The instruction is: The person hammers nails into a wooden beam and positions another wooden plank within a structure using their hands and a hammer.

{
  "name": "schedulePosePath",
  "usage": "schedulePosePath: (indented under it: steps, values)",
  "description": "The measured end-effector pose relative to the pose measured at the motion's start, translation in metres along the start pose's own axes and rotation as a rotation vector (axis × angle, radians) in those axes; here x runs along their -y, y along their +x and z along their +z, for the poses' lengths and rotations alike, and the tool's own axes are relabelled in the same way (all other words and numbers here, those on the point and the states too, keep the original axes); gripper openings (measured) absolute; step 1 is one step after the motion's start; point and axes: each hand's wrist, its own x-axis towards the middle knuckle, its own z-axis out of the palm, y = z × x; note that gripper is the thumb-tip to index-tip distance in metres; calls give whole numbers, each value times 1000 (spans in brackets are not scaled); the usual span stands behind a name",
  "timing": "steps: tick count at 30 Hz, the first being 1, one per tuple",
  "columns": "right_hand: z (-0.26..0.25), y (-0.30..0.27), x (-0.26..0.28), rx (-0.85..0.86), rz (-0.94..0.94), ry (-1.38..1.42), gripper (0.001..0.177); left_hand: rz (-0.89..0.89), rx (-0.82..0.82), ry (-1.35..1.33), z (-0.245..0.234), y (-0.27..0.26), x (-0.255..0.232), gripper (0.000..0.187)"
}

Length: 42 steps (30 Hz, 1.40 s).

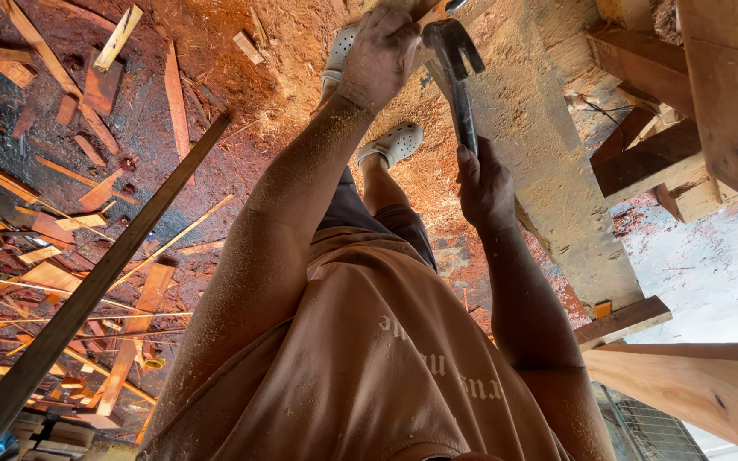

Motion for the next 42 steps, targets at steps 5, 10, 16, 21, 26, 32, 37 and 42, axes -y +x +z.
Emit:
schedulePosePath:
  steps: [5,10,16,21,26,32,37,42]
  values:
    - [0,-4,-5,-31,-92,-26,65,-10,71,5,4,-2,1,8]
    - [-2,1,-2,-9,-40,-5,67,6,29,5,4,-4,5,5]
    - [-4,-13,10,-22,-33,54,71,33,70,56,14,-12,8,10]
    - [0,-4,5,-28,-55,34,69,32,63,84,4,-7,3,11]
    - [1,-3,-4,-13,15,-13,68,26,68,80,7,-7,2,8]
    - [3,-14,-4,-68,-186,35,69,14,73,49,2,-5,-2,11]
    - [1,-1,-4,-15,-13,-38,67,14,110,65,-3,-1,-5,8]
    - [-3,-6,-5,-46,-80,-15,65,31,120,25,1,-4,1,10]
